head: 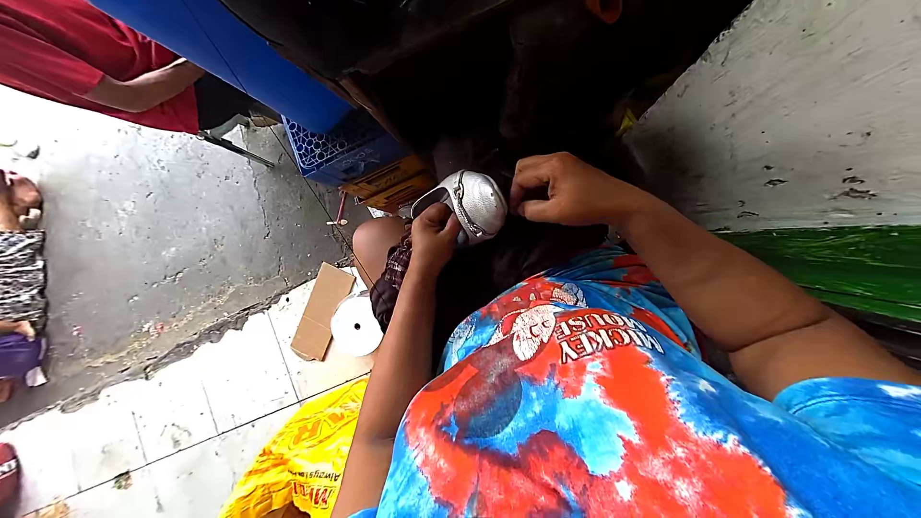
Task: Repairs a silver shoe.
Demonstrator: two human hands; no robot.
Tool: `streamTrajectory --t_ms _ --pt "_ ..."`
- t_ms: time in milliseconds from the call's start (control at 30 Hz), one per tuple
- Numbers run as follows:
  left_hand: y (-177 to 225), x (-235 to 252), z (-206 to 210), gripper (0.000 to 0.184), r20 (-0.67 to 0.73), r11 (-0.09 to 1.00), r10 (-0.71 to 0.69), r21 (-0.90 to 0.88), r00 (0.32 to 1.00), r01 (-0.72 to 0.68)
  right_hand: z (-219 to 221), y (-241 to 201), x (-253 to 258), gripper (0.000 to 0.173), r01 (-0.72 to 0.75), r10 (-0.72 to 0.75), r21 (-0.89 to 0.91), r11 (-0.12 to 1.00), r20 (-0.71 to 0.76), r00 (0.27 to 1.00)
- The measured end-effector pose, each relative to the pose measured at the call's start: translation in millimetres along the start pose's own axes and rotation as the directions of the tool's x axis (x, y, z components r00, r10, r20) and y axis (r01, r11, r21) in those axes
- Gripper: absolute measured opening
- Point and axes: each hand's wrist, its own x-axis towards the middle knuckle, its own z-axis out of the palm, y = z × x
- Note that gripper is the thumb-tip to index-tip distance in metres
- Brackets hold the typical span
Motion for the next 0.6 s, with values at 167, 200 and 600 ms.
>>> streamTrajectory --t_ms 167,200,600 --pt "0.0 -0.3 -0.7 0.023 0.007 0.999 0.034 -0.008 0.999 -0.034 -33.5 -8.3 -19.0 0.011 0.204 -0.233 0.539 0.817 -0.016 0.972" --pt "0.9 -1.4 -1.2 0.023 0.013 0.999 0.034 -0.017 0.999 -0.033 -39.1 -10.9 -21.2 0.012 0.243 -0.279 0.566 0.788 -0.024 0.960" --pt "58.7 9.4 -37.9 0.026 0.164 0.660 -0.453 0.722 0.876 0.206 -38.5 2.8 -30.0 0.011 0.075 -0.064 0.727 0.682 -0.044 0.997"
